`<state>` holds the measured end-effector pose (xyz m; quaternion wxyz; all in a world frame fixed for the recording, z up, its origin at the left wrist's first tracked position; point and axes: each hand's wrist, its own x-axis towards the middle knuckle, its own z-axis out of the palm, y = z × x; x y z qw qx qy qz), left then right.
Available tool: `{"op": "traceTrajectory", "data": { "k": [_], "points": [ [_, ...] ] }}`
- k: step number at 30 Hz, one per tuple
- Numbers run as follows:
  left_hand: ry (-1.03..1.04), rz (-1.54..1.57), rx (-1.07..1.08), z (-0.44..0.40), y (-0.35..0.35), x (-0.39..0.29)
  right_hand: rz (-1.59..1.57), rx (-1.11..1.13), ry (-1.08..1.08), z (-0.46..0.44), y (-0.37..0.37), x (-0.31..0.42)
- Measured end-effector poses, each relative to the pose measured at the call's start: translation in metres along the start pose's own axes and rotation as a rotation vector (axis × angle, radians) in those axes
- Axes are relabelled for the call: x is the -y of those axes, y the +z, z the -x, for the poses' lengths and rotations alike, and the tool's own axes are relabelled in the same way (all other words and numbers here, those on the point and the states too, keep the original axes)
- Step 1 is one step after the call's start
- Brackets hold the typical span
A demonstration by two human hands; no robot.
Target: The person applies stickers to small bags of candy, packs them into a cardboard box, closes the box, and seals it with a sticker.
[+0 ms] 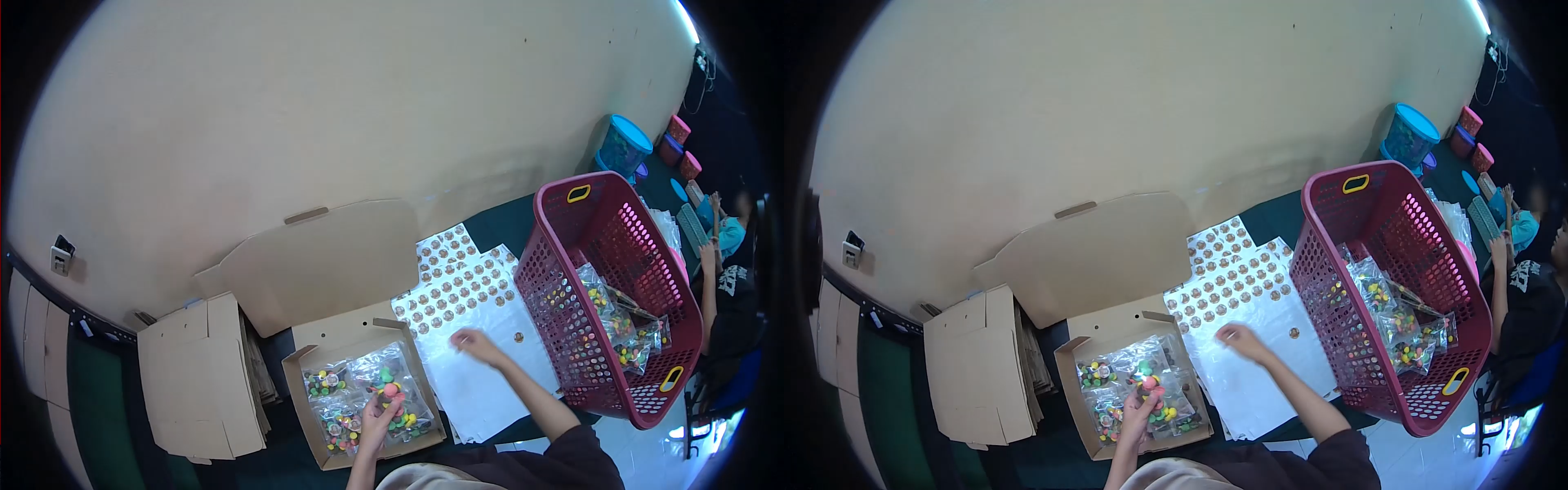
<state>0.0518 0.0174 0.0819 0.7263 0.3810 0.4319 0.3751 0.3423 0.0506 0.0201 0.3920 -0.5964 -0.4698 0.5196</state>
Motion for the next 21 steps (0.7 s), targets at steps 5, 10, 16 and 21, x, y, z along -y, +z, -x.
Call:
{"op": "traceTrajectory", "data": {
  "k": [5,10,16,21],
  "points": [
    [-0.023,0.208,-0.153,-0.006,-0.010,0.002,0.342,-0.781,0.009,-0.053,-0.089,-0.112],
    [0.013,0.216,-0.133,-0.008,-0.015,0.001,0.648,-1.023,0.074,-0.060,-0.097,-0.129],
    [0.041,0.168,-0.188,-0.010,-0.009,0.001,0.689,-0.976,0.153,-0.067,-0.099,-0.120],
    [0.041,0.122,-0.130,-0.018,-0.014,0.015,0.635,-0.952,0.247,-0.070,-0.103,-0.108]
  ]
}}
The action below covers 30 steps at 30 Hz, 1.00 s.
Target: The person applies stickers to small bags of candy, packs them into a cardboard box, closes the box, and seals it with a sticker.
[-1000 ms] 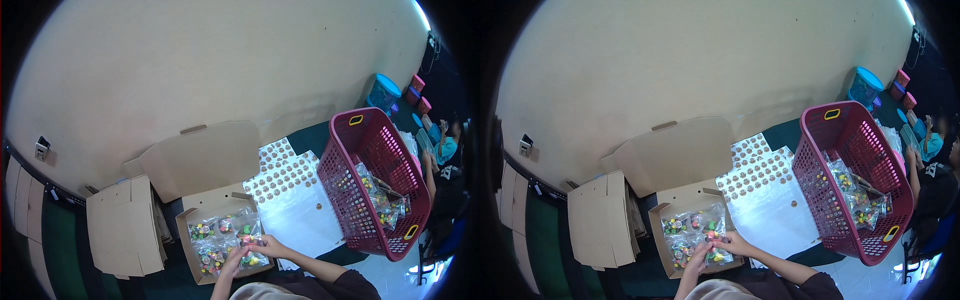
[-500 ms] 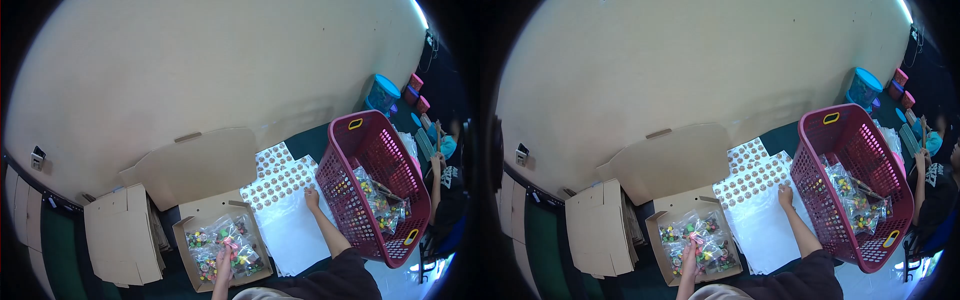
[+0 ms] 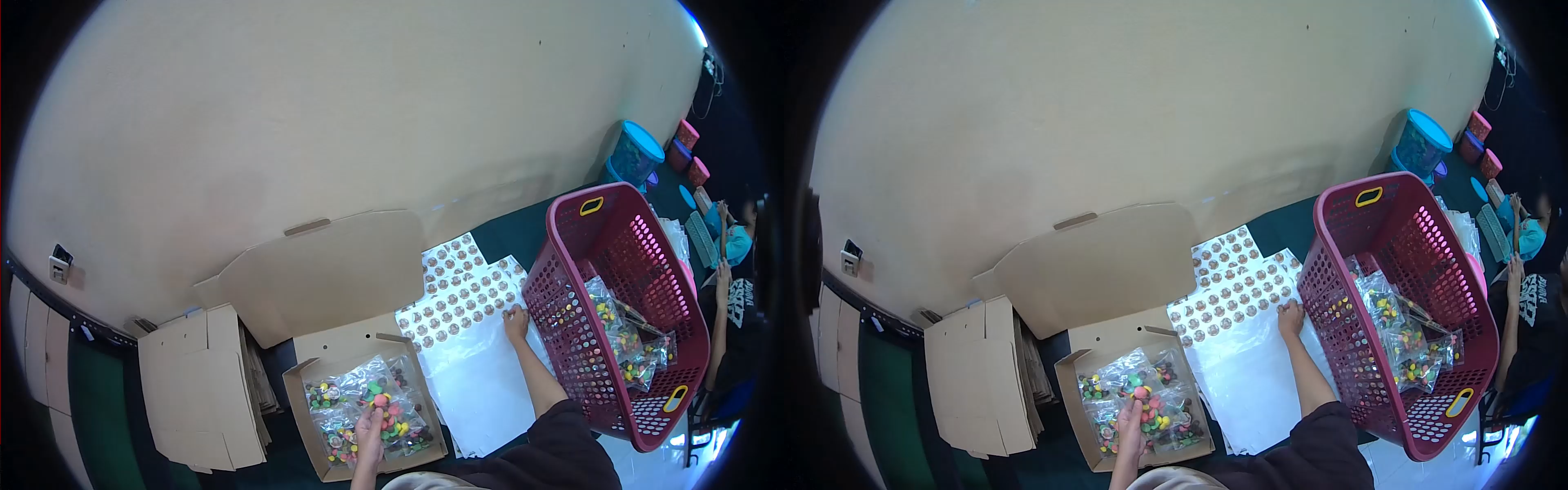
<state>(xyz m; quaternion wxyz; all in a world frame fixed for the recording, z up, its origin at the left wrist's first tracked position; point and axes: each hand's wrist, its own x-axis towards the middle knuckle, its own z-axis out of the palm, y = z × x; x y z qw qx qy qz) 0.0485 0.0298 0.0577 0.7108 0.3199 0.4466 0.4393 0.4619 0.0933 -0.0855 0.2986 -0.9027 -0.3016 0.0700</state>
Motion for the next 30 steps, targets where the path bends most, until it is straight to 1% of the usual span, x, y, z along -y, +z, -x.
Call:
{"op": "traceTrajectory", "data": {
  "k": [3,5,9,11,14,15,17,18,19,21,22,24,26,27,28,29,30],
  "points": [
    [-0.009,-0.076,0.014,-0.003,0.001,0.003,0.024,0.025,0.006,0.000,0.002,0.002],
    [-0.007,-0.129,0.019,-0.005,0.000,0.006,-0.010,-0.079,0.011,0.002,0.007,0.001],
    [-0.005,-0.169,0.037,0.000,-0.005,0.009,-0.041,-0.025,-0.037,-0.005,0.014,-0.011],
    [-0.016,-0.163,0.040,0.003,-0.004,0.009,0.015,0.074,0.049,-0.012,0.015,-0.015],
    [-0.003,-0.116,0.049,0.009,0.002,0.002,-0.009,0.052,0.077,-0.011,0.005,-0.004],
    [-0.013,-0.110,0.023,0.014,0.011,-0.007,-0.014,0.053,0.070,-0.013,0.008,-0.004],
    [-0.014,-0.101,-0.006,0.018,0.019,-0.017,-0.090,-0.002,0.124,-0.016,0.011,-0.005],
    [-0.040,-0.084,0.021,0.019,0.021,-0.020,-0.013,-0.048,0.022,-0.016,0.013,-0.008],
    [-0.068,-0.067,0.049,0.020,0.022,-0.022,-0.019,-0.049,0.016,-0.020,0.014,-0.010],
    [-0.062,-0.095,0.060,0.019,0.022,-0.022,-0.012,0.091,0.102,-0.024,0.015,-0.014],
    [-0.065,-0.124,0.070,0.020,0.021,-0.021,-0.014,0.094,0.100,-0.024,0.015,-0.016],
    [-0.041,-0.117,0.067,0.021,0.025,-0.021,-0.075,0.088,0.056,-0.021,0.021,-0.018],
    [-0.032,-0.056,0.059,0.023,0.029,-0.025,-0.340,0.126,0.105,-0.018,0.029,-0.021],
    [-0.028,-0.054,0.037,0.024,0.030,-0.028,-0.470,0.150,0.139,-0.011,0.021,-0.015],
    [-0.036,-0.063,0.053,0.024,0.029,-0.028,-0.485,0.153,0.147,-0.002,0.013,-0.006],
    [-0.042,-0.072,0.071,0.025,0.026,-0.027,-0.618,0.297,0.213,0.004,0.005,-0.001],
    [-0.029,-0.073,0.080,0.025,0.022,-0.023,-0.695,0.360,0.229,0.017,-0.015,0.017]
  ]
}}
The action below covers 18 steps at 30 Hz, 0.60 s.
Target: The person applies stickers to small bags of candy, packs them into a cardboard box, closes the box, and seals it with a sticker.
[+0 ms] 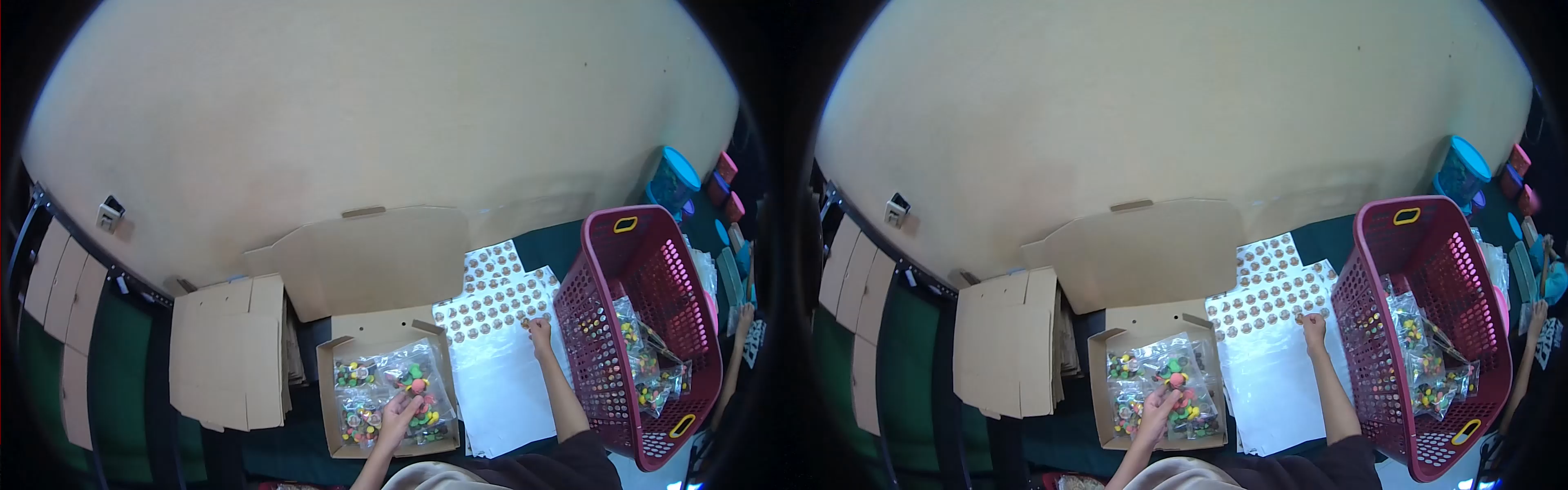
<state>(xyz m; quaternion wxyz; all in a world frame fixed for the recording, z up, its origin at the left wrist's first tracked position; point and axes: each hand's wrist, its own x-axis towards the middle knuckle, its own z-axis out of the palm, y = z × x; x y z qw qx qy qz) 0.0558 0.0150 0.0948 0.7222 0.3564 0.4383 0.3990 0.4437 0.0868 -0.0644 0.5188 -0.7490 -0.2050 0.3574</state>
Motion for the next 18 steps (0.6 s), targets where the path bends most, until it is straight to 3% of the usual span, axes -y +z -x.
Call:
{"op": "traceTrajectory", "data": {
  "k": [5,10,18],
  "points": [
    [0.043,-0.034,0.047,0.011,0.007,-0.014,-0.341,0.460,-0.077,0.130,0.017,0.096],
    [0.077,-0.014,0.045,0.023,0.018,-0.017,-0.391,0.734,-0.126,0.242,0.027,0.153],
    [0.237,-0.085,0.040,0.045,0.025,-0.012,-0.269,0.759,-0.286,0.312,0.037,0.162]
  ]
}}
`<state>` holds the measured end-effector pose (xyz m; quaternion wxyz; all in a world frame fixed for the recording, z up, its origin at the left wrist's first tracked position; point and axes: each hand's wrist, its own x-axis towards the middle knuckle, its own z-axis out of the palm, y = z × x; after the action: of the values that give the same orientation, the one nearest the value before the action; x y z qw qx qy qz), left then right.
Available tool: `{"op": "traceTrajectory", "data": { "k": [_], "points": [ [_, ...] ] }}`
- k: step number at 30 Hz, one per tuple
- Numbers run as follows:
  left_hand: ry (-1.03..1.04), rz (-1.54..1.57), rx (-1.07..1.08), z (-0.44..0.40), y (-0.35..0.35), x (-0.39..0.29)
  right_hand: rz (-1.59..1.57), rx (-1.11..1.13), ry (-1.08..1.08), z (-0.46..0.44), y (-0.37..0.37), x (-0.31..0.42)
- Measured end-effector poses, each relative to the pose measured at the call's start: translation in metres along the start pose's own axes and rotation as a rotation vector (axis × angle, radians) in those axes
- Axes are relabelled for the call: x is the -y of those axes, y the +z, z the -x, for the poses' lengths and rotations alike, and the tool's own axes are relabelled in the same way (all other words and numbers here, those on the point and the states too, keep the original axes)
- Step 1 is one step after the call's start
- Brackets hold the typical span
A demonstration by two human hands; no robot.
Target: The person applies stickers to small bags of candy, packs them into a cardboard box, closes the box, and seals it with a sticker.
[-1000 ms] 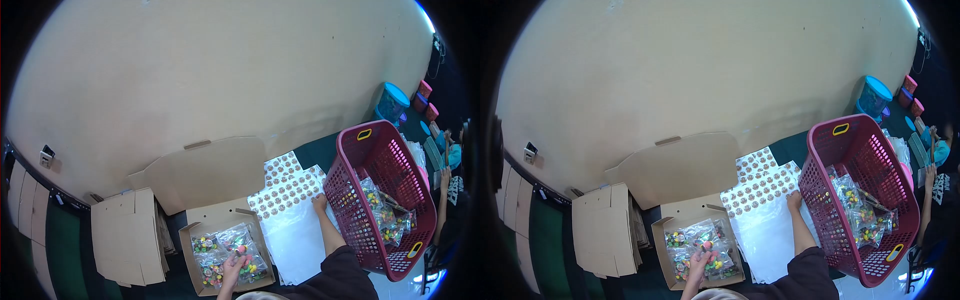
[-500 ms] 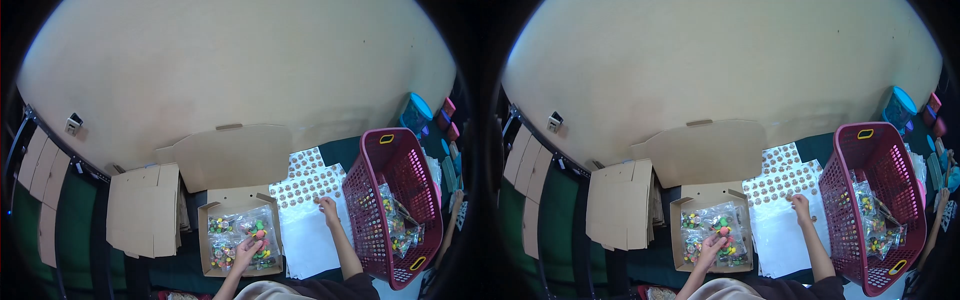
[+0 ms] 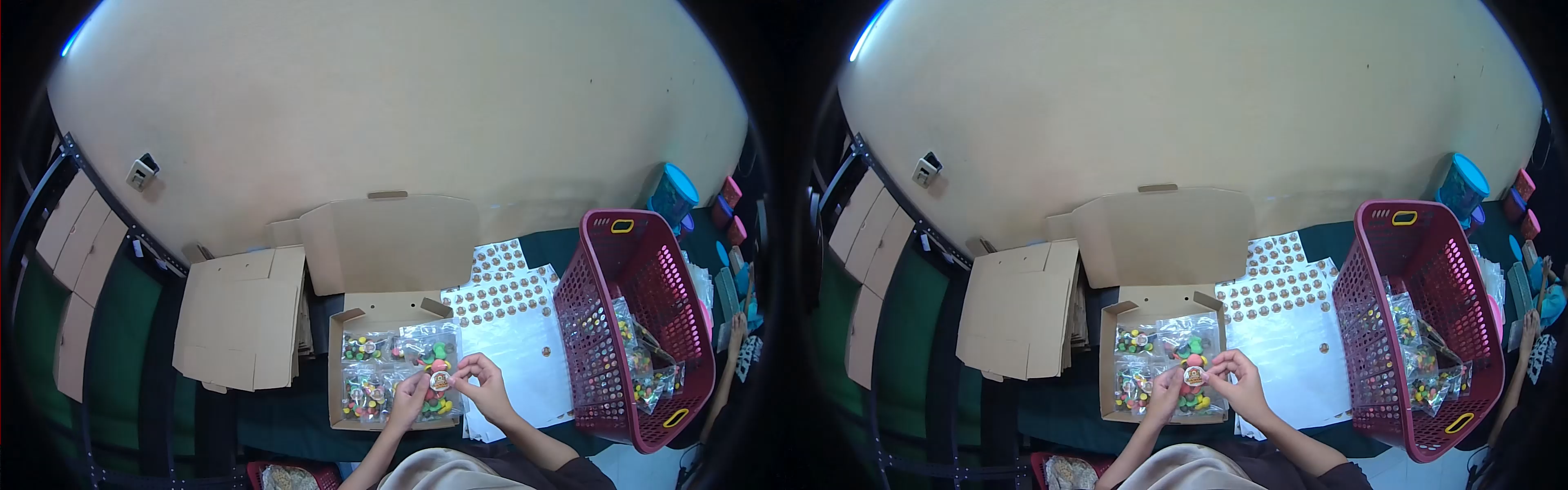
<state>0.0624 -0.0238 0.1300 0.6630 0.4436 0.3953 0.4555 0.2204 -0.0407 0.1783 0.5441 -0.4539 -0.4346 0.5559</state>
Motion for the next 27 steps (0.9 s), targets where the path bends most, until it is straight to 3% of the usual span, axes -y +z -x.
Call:
{"op": "traceTrajectory", "data": {
  "k": [9,27],
  "points": [
    [0.074,-0.189,0.063,0.020,-0.005,-0.023,0.031,-0.005,-0.024,0.013,0.017,0.008],
    [-0.004,0.008,0.090,0.031,-0.005,-0.026,0.051,0.002,-0.063,0.020,0.022,0.005]
  ]
}}
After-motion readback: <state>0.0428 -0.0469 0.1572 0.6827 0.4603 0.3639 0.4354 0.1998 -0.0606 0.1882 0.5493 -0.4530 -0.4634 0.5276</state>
